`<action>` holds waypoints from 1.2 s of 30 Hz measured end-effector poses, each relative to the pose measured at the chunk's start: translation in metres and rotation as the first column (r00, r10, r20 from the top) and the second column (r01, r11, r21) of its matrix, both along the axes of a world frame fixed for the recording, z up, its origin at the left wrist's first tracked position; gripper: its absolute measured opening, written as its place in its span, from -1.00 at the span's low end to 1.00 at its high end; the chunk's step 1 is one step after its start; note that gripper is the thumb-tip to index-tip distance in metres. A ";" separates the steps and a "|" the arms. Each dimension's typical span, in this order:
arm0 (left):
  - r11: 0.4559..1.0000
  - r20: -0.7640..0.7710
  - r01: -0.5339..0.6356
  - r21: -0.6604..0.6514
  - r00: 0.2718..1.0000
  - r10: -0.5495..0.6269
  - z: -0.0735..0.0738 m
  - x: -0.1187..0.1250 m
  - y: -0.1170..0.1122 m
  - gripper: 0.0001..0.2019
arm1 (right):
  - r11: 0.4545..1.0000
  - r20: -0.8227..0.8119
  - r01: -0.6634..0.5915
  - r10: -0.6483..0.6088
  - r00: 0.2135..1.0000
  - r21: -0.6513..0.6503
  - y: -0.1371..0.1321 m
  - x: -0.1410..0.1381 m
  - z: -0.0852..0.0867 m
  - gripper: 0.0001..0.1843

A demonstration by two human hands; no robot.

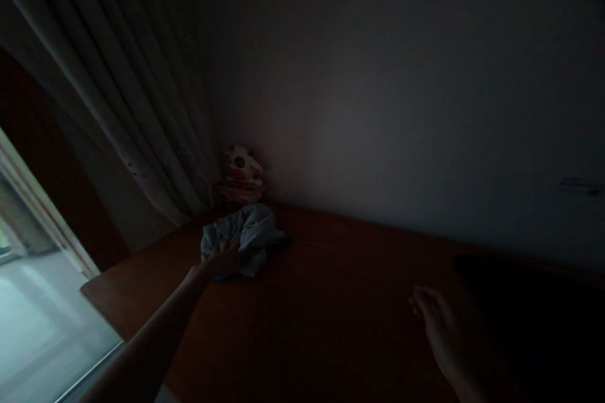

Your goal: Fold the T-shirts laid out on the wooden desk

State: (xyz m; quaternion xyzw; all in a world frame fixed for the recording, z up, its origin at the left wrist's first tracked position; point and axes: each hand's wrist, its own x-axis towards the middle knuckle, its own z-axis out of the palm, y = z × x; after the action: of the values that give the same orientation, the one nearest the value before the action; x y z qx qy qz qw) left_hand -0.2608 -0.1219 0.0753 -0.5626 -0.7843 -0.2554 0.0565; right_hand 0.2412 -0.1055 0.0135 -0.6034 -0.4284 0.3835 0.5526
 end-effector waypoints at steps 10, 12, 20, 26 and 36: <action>0.827 0.011 0.562 0.020 0.827 -0.562 -0.046 0.160 0.023 -0.58 | 0.997 -0.060 -0.031 0.036 0.998 0.077 0.007 0.002 -0.015 -0.36; 0.736 0.060 0.674 0.061 0.734 -0.677 -0.055 0.206 0.022 -0.67 | 0.995 -0.075 -0.023 0.030 0.997 0.092 0.007 0.002 -0.017 -0.37; 0.659 0.189 0.743 0.115 0.635 -0.749 -0.061 0.245 0.009 -0.77 | 0.987 -0.063 -0.058 0.068 0.996 0.149 0.008 -0.001 -0.022 -0.36; 0.729 0.415 0.667 0.157 0.625 -0.661 -0.049 0.236 0.010 -0.72 | 0.972 0.254 -0.227 0.205 0.945 0.059 0.009 0.006 -0.014 -0.52; 0.745 0.497 0.657 0.121 0.609 -0.618 -0.047 0.239 0.011 -0.63 | 0.953 0.943 0.291 -0.170 0.287 0.084 -0.037 0.186 0.039 -0.45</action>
State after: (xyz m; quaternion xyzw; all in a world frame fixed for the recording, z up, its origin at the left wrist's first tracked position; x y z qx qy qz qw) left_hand -0.0219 -0.1112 0.0282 -0.7180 -0.5272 -0.3679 -0.2668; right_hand 0.4268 -0.1423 0.0522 -0.7956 -0.5564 -0.1001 0.2178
